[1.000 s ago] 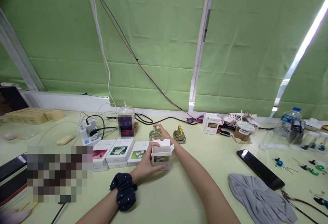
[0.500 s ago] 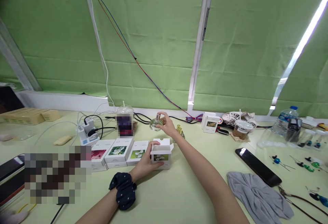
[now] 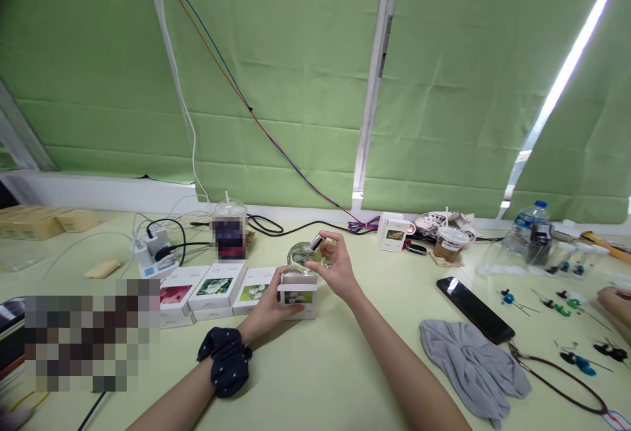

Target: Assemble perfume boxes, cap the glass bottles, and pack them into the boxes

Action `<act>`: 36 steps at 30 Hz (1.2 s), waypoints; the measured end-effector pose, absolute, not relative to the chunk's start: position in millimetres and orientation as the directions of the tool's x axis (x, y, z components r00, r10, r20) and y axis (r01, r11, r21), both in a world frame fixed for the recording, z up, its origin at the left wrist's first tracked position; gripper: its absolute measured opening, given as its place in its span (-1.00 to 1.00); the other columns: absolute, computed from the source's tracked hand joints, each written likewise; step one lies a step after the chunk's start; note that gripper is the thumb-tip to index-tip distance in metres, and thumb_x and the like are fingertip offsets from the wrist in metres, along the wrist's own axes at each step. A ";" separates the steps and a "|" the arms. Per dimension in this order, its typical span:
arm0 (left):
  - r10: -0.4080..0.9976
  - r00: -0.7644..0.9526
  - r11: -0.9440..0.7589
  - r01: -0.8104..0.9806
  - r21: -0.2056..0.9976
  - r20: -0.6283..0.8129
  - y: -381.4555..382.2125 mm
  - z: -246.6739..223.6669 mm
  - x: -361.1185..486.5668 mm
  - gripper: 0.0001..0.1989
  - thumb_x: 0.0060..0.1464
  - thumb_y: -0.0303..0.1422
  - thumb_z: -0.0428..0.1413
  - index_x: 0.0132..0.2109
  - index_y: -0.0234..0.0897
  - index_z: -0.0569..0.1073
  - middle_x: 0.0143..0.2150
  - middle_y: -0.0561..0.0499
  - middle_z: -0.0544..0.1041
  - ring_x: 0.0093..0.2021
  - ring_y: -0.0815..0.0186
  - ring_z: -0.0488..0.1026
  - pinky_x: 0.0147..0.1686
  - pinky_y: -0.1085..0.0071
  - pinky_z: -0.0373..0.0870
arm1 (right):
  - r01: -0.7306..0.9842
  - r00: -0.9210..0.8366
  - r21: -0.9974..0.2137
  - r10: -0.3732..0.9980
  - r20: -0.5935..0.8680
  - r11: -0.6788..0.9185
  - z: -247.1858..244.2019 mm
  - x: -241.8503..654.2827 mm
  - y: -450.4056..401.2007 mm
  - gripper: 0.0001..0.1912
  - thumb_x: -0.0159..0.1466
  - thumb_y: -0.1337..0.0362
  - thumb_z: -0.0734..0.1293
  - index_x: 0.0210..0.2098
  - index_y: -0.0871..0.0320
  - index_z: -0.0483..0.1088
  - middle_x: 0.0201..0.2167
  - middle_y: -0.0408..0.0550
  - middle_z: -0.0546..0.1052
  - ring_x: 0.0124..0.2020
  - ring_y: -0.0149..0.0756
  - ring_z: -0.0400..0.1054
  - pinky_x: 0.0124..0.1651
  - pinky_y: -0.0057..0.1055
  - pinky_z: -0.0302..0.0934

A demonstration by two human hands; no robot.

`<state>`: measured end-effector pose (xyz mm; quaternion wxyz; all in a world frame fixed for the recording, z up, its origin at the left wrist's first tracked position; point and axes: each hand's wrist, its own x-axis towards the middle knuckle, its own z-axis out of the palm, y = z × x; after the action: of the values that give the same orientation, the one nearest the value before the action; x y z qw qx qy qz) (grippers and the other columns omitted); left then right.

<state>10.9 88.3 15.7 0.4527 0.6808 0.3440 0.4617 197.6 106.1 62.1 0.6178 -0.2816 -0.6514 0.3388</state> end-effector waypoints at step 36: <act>0.892 0.353 -0.291 -0.032 0.956 0.283 86.8 16.2 16.4 0.15 -0.13 -0.33 0.32 0.33 -0.05 -0.38 -0.29 0.10 0.47 -0.31 0.30 0.45 -0.18 0.30 0.34 | 0.231 -0.384 -0.679 0.706 0.595 0.697 46.3 200.9 92.0 -0.87 0.22 0.25 0.33 -0.30 0.04 0.53 -0.23 0.00 0.54 -0.17 -0.18 0.40 -0.15 -0.25 0.28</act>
<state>16.4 86.8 16.2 0.4970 0.6552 0.3280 0.4649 200.9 92.0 46.3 0.4698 -0.2954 -0.7925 0.2530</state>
